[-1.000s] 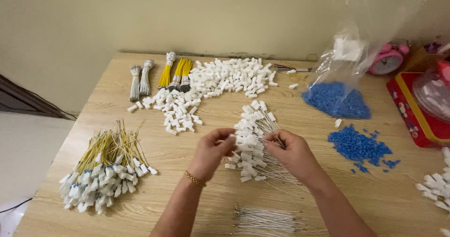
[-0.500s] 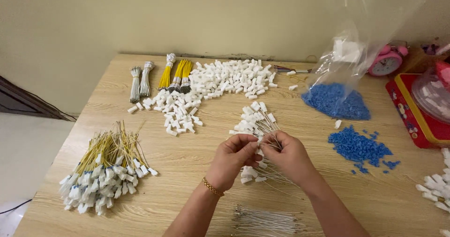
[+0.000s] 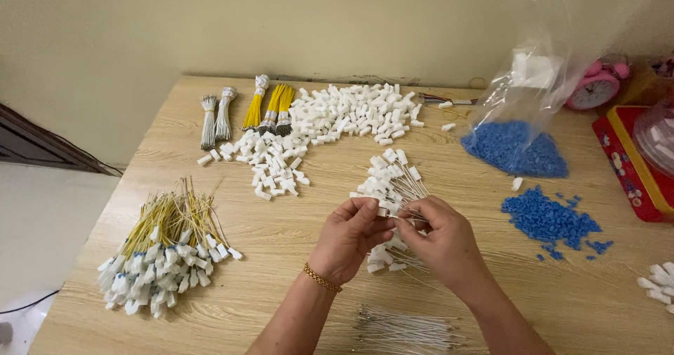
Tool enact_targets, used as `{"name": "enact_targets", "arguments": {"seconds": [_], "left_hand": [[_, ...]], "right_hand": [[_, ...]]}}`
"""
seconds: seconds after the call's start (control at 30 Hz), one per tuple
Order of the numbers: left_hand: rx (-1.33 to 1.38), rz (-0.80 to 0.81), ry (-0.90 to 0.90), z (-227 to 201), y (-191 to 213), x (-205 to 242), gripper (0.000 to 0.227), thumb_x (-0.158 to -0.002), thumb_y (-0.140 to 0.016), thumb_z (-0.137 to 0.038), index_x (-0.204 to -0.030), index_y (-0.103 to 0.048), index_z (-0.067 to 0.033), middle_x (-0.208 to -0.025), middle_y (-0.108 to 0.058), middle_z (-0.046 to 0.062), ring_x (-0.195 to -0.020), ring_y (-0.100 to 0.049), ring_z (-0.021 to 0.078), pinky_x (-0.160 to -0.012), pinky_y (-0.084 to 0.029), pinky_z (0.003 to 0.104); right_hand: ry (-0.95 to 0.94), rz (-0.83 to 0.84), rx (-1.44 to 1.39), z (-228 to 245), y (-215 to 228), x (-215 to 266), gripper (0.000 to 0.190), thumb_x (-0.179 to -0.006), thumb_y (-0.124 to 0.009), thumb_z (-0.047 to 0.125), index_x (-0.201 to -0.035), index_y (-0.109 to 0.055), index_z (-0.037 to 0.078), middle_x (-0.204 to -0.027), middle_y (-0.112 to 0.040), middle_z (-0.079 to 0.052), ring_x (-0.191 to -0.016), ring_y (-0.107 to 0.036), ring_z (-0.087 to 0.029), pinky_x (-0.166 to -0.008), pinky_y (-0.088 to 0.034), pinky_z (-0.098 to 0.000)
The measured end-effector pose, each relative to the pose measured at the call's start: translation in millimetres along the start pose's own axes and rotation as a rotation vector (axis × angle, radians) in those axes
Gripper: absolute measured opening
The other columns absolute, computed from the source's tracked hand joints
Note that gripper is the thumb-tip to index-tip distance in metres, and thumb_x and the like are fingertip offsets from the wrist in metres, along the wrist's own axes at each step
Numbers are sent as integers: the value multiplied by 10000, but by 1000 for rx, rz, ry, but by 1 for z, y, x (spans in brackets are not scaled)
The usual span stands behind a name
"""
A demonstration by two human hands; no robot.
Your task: Attaching white plastic connector housings to metal terminals on thin wires.
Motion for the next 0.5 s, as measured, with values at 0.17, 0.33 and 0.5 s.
{"name": "enact_targets", "arguments": {"seconds": [0.17, 0.33, 0.5], "left_hand": [[-39, -10, -19, 1, 0, 2, 179, -963, -692, -192, -1045, -633, -44, -926, -726, 94, -847, -746, 218, -764, -642, 370], [-92, 45, -117, -4, -3, 3, 141, -964, -690, -150, -1045, -639, -46, -952, -737, 89, -836, -735, 196, -787, -643, 377], [-60, 12, -90, -6, 0, 4, 128, -983, -673, -156, -1025, -642, -39, -932, -732, 97, -832, -745, 205, -771, -645, 374]], "right_hand": [[68, -22, 98, 10, -2, 2, 154, -821, -773, 141, -944, -730, 58, -901, -721, -26, -742, -737, -129, -631, -599, -275], [146, 2, 75, 5, -7, 2, 153, -843, -777, 157, -958, -742, 63, -875, -694, -48, -750, -705, -144, -638, -570, -297], [17, 71, -41, -8, -12, 3, 142, -879, -711, 147, -985, -706, 54, -876, -686, -31, -738, -686, -137, -615, -554, -311]]}}
Point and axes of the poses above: each hand's wrist, its own x-axis away from the middle knuckle, its own y-axis out of the back of the hand, z = x × y, the point moved 10 cm from there along -x, towards the middle knuckle
